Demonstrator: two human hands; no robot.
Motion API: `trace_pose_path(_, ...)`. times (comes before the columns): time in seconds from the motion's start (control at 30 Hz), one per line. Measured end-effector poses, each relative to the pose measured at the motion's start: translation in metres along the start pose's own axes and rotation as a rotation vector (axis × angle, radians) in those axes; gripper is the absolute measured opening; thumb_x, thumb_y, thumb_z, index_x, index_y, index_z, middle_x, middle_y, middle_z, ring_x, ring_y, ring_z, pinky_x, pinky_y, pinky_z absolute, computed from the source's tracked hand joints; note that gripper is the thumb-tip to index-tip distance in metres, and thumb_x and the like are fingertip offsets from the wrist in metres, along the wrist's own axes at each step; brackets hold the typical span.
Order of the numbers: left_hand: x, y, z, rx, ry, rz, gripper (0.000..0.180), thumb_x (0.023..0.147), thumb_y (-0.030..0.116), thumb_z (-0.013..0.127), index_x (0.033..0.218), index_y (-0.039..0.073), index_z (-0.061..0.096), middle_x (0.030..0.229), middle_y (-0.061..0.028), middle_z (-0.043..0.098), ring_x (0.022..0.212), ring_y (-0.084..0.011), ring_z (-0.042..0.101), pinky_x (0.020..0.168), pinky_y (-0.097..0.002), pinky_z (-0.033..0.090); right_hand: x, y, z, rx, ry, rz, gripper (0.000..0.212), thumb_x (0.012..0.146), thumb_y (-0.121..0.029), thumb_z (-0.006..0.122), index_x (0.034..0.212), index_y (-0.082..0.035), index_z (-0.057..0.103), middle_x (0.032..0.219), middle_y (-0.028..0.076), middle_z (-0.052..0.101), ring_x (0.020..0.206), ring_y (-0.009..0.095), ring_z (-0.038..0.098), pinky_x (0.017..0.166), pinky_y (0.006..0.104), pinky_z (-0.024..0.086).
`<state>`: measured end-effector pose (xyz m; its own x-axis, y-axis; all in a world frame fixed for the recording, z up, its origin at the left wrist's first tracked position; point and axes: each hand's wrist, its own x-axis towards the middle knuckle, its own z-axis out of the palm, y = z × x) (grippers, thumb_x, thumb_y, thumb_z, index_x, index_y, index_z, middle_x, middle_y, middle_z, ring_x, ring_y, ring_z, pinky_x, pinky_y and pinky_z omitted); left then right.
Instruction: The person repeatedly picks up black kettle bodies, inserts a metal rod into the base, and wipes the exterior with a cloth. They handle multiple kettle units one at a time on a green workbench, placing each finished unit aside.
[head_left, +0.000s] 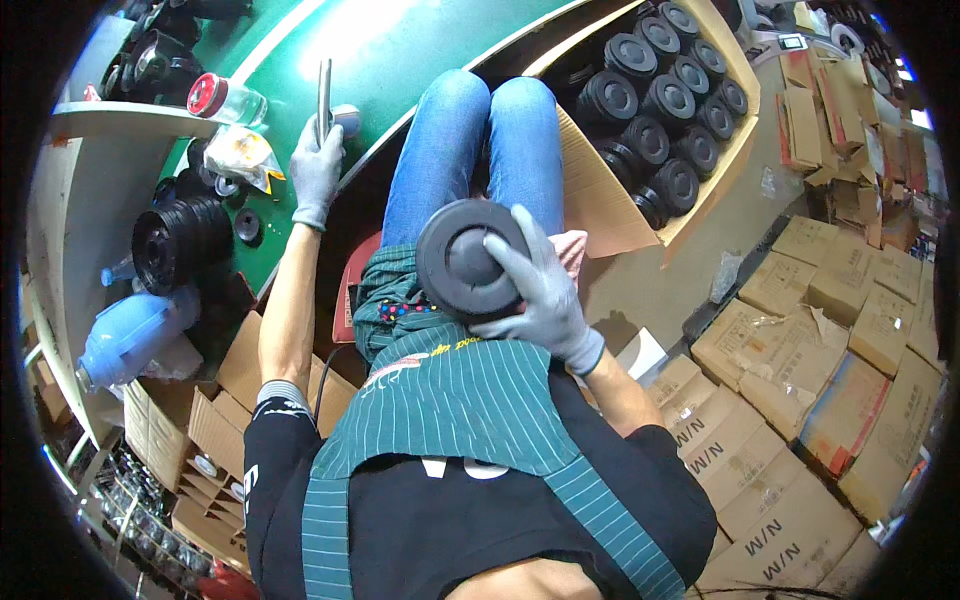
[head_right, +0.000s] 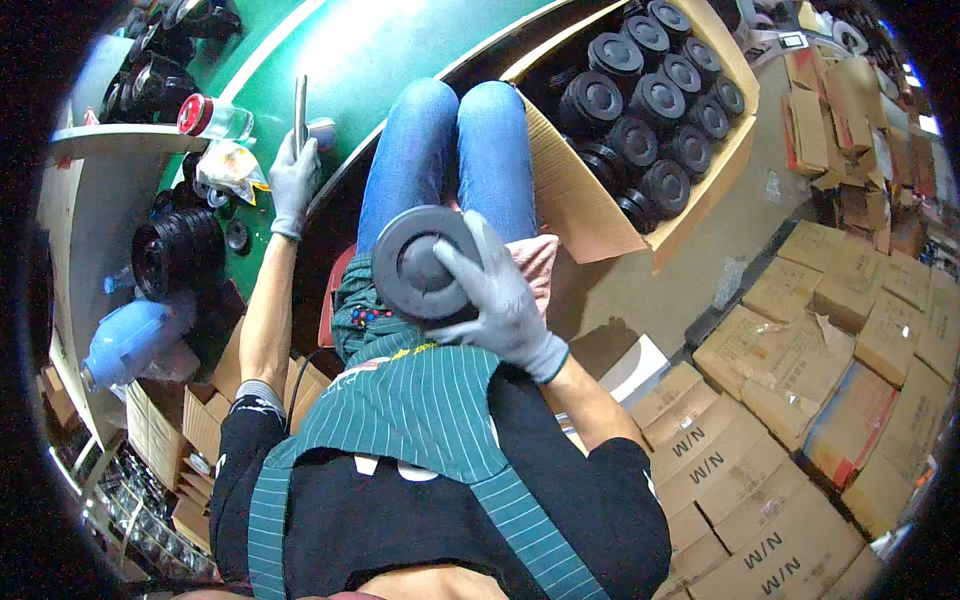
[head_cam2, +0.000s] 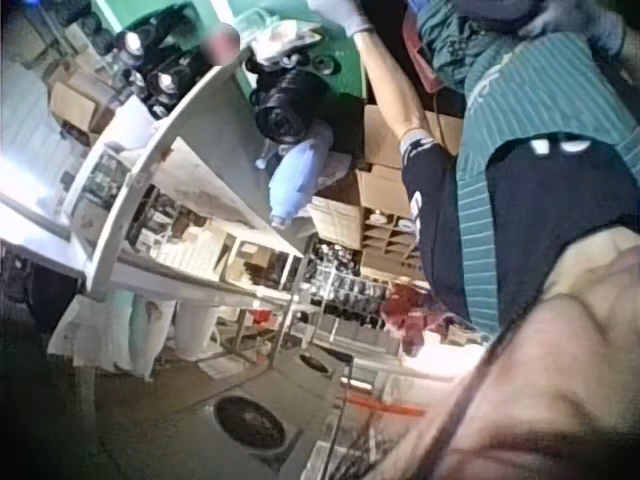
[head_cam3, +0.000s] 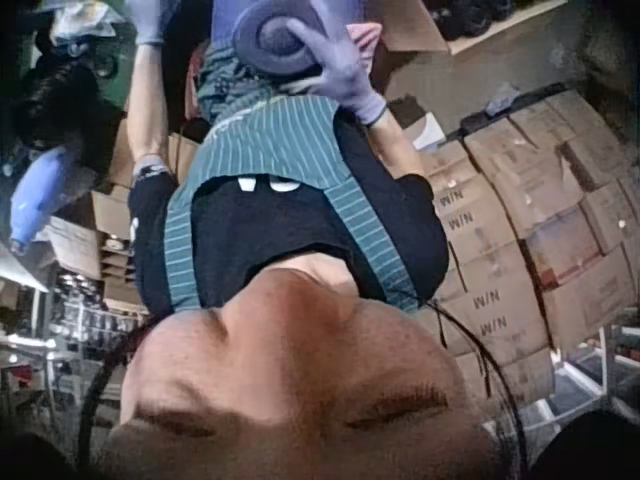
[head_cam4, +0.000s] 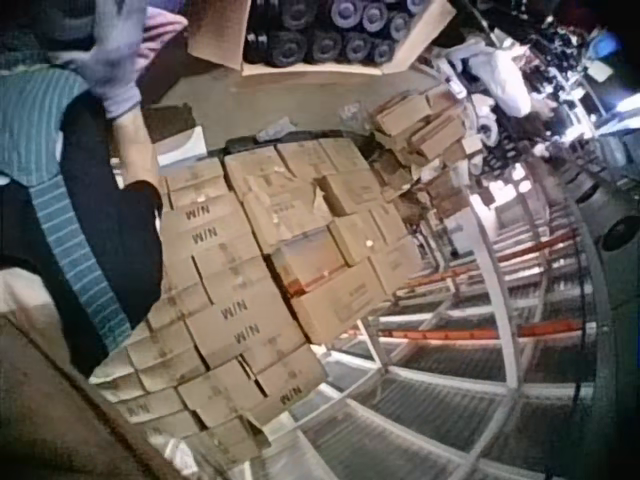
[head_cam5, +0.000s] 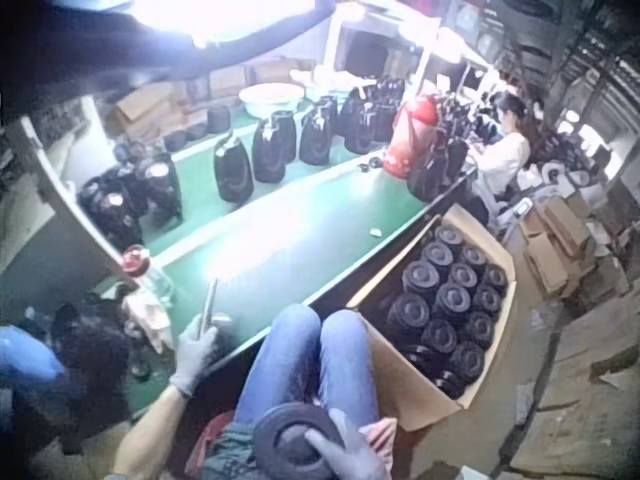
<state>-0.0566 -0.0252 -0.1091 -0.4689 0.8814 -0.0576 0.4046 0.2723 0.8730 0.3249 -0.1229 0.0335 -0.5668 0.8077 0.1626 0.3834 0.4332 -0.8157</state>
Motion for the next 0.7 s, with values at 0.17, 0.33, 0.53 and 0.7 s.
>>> trace_pose_path(0.17,0.013,0.002,0.004,0.511,0.035,0.010,0.062,0.100,0.052,0.064,0.147,0.012,0.063,0.110,-0.0243,0.078,0.104,-0.0469,0.074,0.088,-0.0571,0.057,-0.026,0.002,0.004,0.008,0.078,-0.137,0.100,0.064,-0.038,0.102,0.151,-0.007,0.063,0.166,0.036,0.037,0.155,0.054,0.040,0.126,0.0566,0.036)
trace_pose_path(0.33,-0.007,0.041,-0.026,0.596,0.049,0.314,0.065,0.097,0.038,0.073,0.145,-0.004,0.059,0.123,-0.0281,0.073,0.116,-0.0452,0.071,0.095,-0.0518,0.057,0.003,0.016,-0.031,0.022,0.261,-0.104,0.109,0.063,-0.045,0.102,0.152,0.001,0.059,0.164,0.032,0.046,0.148,0.043,0.052,0.123,0.0512,0.042)
trace_pose_path(0.53,-0.066,0.115,-0.042,0.194,-0.087,1.095,0.080,0.066,0.028,0.101,0.136,0.010,0.066,0.152,-0.0266,0.054,0.140,-0.0512,0.055,0.116,-0.0549,0.050,0.109,0.078,-0.041,1.267,0.288,0.466,0.082,0.105,-0.068,0.059,0.162,-0.010,0.049,0.159,0.011,0.058,0.142,0.029,0.058,0.119,0.0476,0.048)
trace_pose_path(0.7,-0.006,0.124,-0.001,0.151,0.216,0.887,0.084,0.060,0.022,0.106,0.128,0.013,0.058,0.162,-0.0343,0.042,0.147,-0.0528,0.049,0.121,-0.0566,0.045,0.229,0.125,-0.001,1.576,-0.080,0.575,0.072,0.113,-0.062,0.047,0.166,-0.014,0.045,0.165,0.006,0.054,0.147,0.031,0.053,0.126,0.0491,0.038)
